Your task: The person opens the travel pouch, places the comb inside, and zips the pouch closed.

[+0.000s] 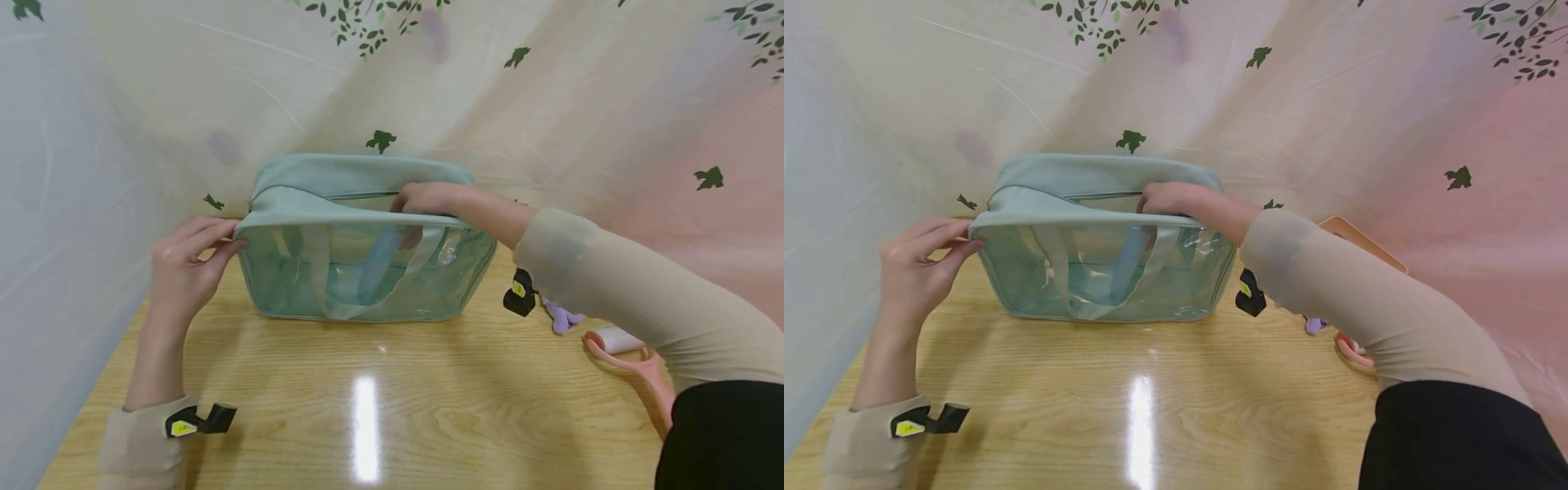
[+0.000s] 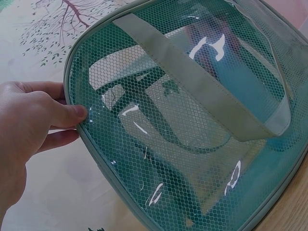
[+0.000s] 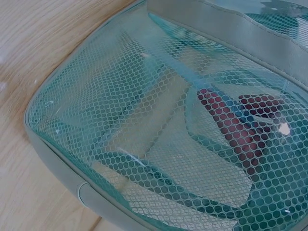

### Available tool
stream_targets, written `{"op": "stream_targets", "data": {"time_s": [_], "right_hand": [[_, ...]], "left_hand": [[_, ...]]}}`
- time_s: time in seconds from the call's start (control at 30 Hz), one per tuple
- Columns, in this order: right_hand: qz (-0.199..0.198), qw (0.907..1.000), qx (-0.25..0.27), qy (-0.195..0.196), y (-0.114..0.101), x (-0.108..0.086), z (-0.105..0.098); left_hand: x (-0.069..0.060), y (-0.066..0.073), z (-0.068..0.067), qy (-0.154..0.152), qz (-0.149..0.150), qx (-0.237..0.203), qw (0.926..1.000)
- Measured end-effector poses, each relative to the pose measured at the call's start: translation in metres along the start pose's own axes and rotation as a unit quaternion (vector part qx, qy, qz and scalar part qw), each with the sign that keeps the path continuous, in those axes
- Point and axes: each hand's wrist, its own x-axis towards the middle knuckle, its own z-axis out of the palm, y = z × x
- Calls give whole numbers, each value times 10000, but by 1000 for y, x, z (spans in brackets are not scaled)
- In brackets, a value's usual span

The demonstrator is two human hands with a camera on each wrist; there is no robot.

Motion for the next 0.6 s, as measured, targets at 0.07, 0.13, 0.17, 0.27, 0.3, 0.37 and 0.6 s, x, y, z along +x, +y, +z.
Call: {"op": "stream_targets", "data": {"time_s": [0.07,0.13,0.17,0.27,0.3,0.37,0.6], "right_hand": [[16,10000,-31,35,0,0,0],[-30,10000,-38,38,0,0,0],[-62,10000,-43,27,0,0,0],[-132,9999,-32,-19,0,-1,2],[-146,9999,-30,-42,0,-1,2],[-146,9999,-10,-76,0,-2,2],[-106,9999,-116,-25,1,-2,0]], "left_hand": [[0,0,0,-3,2,0,10000],[0,0,0,-5,1,8,10000],[0,0,0,-5,-3,13,10000],[1,0,-1,-9,-14,40,10000],[1,0,-1,-10,-12,40,10000],[1,0,-1,-11,-3,46,10000],[2,-1,-1,-18,49,53,10000]]}}
